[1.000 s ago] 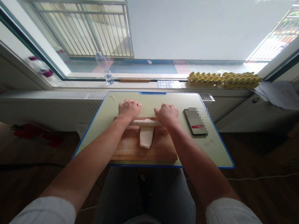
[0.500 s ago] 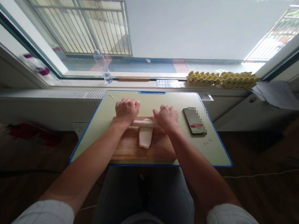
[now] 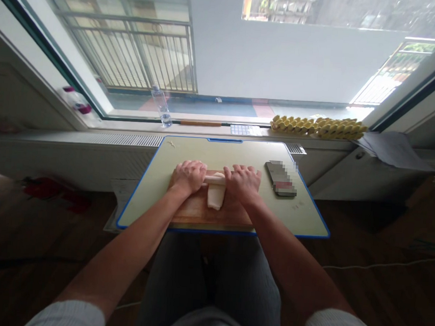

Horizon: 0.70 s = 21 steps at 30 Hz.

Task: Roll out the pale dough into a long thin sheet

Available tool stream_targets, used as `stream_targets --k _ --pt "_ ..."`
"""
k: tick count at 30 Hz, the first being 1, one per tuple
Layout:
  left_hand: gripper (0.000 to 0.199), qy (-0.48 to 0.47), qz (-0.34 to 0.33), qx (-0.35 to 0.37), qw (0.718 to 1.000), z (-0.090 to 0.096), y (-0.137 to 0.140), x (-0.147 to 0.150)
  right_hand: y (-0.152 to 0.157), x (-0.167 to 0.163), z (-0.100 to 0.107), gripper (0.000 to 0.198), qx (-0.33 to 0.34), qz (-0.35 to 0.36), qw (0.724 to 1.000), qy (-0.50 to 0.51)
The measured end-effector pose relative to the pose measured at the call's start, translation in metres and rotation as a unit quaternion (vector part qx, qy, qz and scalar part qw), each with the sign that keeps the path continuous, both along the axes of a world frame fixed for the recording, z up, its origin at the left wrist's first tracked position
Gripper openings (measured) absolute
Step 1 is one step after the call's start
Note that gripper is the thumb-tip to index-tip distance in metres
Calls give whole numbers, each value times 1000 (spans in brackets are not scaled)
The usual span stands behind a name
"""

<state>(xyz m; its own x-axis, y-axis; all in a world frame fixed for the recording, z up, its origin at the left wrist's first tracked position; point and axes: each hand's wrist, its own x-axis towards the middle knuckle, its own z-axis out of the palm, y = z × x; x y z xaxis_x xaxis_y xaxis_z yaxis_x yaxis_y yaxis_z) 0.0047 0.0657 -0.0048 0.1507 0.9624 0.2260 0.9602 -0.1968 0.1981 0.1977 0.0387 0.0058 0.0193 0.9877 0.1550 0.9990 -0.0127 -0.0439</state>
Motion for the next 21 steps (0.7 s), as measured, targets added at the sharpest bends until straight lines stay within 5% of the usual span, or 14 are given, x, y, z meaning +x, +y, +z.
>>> stream_targets --k 5,21 --pt "46 -10 4 43 999 -6 -17 -4 -17 -4 -8 55 73 3 997 13" --pt "41 -64 -29 35 997 -8 -58 -14 -53 -8 -21 61 81 -7 995 58"
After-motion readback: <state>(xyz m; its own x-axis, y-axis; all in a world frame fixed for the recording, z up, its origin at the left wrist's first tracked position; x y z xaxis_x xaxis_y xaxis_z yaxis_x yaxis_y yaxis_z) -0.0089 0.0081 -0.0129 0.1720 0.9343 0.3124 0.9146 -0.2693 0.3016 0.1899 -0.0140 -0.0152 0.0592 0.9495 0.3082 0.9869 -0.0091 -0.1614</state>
